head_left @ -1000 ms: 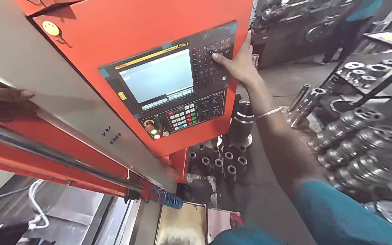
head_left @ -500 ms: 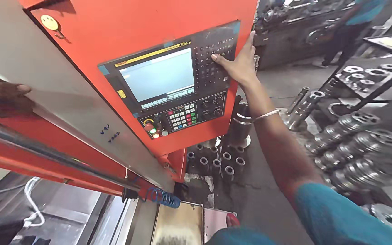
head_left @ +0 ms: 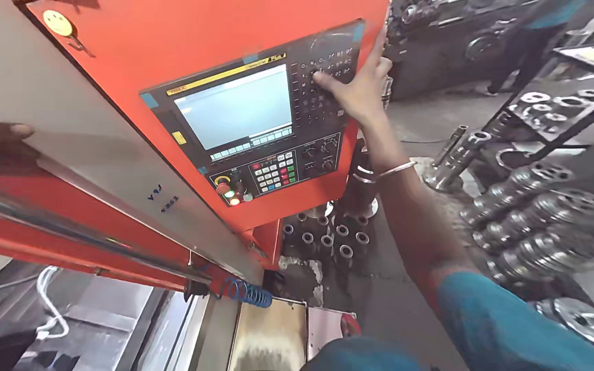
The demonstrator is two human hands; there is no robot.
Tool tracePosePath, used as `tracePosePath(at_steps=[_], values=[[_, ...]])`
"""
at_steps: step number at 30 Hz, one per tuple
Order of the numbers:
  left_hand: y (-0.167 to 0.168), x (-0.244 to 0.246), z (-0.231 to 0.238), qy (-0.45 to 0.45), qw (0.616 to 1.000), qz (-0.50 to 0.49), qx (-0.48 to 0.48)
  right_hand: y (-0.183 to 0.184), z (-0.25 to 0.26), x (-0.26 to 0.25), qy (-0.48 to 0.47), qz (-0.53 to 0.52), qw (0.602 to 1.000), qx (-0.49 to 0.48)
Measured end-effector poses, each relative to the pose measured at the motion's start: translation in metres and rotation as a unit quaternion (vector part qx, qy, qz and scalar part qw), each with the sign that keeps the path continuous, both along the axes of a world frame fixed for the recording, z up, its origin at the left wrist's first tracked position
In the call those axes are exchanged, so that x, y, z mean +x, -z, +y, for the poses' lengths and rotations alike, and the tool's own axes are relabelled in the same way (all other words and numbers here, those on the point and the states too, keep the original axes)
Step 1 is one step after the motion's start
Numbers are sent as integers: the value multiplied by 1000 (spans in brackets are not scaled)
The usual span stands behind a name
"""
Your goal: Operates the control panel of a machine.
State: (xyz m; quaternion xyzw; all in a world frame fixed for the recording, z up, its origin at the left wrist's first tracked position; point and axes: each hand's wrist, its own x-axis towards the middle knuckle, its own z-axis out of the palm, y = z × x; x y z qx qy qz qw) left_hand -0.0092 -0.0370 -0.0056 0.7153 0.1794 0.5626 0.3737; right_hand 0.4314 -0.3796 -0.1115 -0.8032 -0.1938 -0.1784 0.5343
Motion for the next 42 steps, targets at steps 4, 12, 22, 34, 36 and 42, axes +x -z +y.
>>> tracePosePath(at_steps=[4,12,22,34,36,42], values=[[-3,-11,9,-6,997,66,28,7,-13,38,-142,49,973,177],[11,8,11,-43,997,-47,43,4,-17,37,-169,97,955,223],[-9,-3,-2,-64,995,60,54,14,-5,21,-117,82,985,99],[-7,13,-38,-158,982,67,78,21,-4,29,-127,49,982,128],[-5,8,-24,-73,992,19,104,20,-5,27,-123,45,985,116],[-28,1,-31,-188,962,200,-1,32,-8,26,-112,-12,990,82]])
